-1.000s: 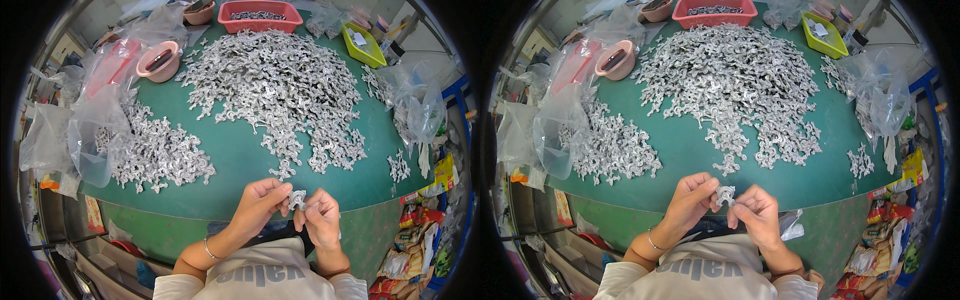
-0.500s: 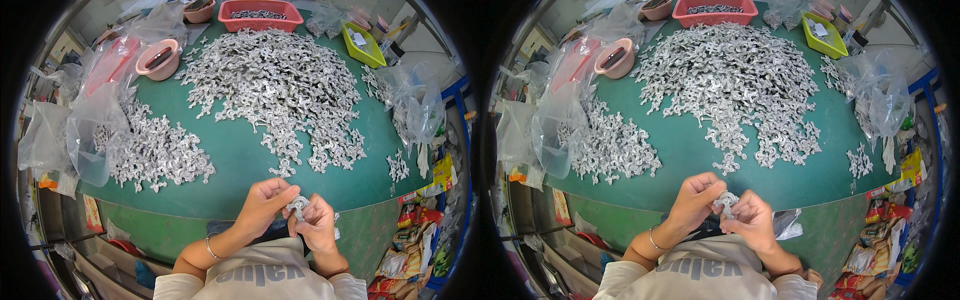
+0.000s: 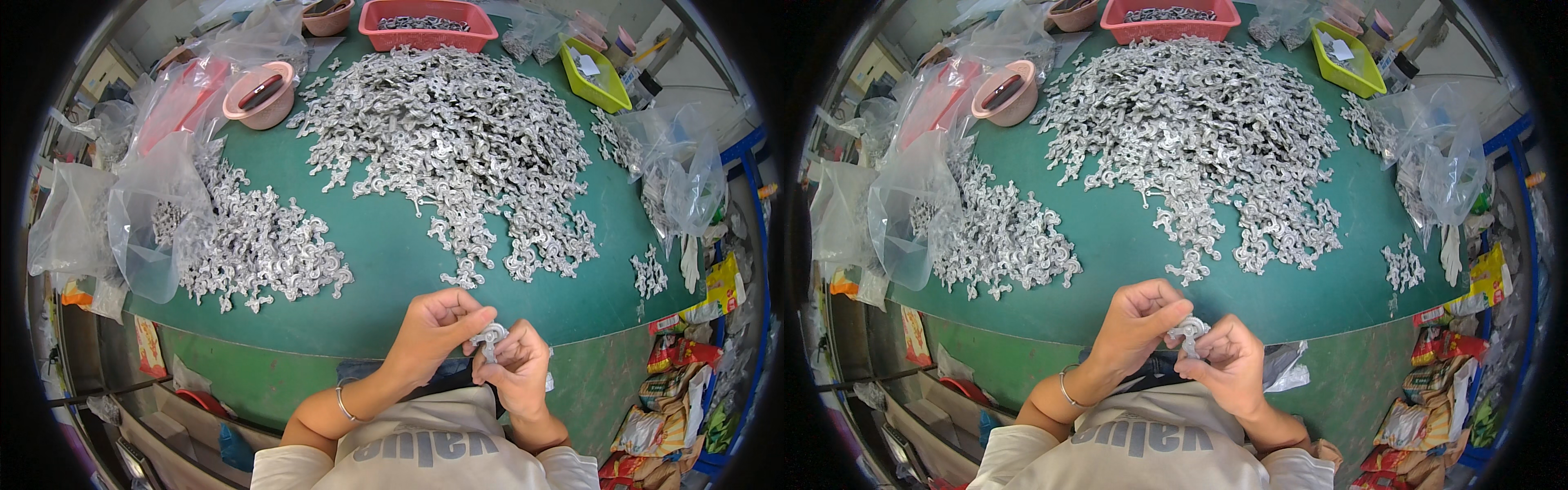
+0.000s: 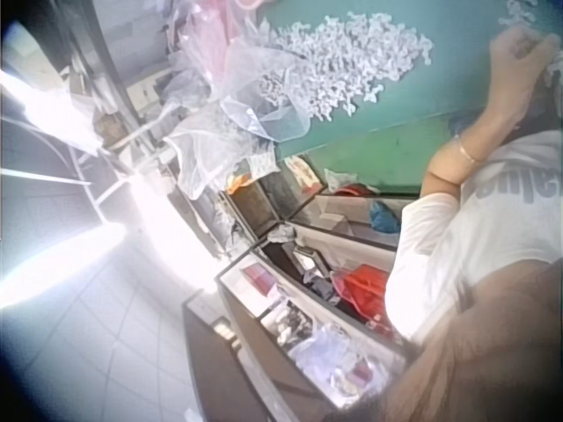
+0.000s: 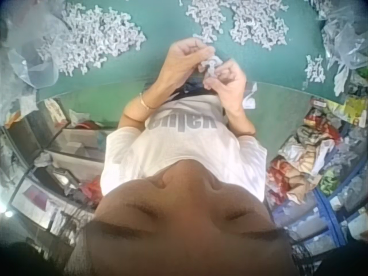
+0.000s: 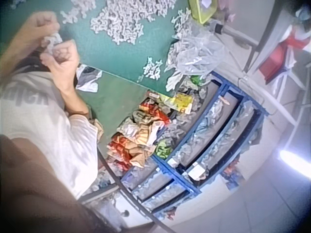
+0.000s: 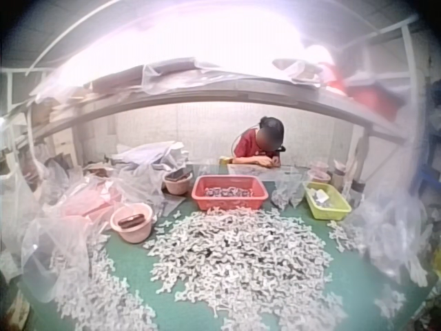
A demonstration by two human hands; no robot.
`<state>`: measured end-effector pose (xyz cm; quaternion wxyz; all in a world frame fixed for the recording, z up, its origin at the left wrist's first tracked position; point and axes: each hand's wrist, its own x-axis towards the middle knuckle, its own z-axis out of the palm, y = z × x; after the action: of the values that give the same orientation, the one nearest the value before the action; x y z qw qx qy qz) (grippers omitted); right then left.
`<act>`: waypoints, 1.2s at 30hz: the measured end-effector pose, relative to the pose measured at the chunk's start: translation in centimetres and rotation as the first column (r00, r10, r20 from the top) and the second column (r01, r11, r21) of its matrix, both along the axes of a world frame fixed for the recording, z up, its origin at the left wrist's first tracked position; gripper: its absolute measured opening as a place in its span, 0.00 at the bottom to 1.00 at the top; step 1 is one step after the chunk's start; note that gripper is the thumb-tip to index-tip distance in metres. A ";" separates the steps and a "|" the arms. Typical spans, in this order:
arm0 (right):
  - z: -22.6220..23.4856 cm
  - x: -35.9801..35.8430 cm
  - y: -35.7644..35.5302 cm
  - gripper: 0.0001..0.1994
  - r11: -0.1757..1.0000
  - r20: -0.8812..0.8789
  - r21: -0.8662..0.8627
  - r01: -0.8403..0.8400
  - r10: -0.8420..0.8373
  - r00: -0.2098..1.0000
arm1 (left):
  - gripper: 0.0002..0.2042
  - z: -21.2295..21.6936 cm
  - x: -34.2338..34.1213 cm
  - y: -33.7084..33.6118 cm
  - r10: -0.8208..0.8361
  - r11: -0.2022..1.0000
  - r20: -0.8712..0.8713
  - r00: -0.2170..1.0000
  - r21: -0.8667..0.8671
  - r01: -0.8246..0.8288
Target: The person assembles small metal cross components by hand, fitting pieces together and placing them into a small plastic bag.
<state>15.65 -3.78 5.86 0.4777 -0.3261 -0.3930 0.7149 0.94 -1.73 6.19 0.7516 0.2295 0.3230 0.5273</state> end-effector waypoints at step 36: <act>-0.1 -0.5 0.0 0.11 0.996 0.027 0.056 0.064 -0.066 0.997 | 0.07 -0.6 -0.1 0.3 -0.122 0.990 0.081 0.989 -0.056 0.127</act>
<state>15.18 -3.81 5.77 0.5037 -0.3359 -0.4085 0.6831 0.84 -1.43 5.63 0.8017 0.2053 0.2947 0.4778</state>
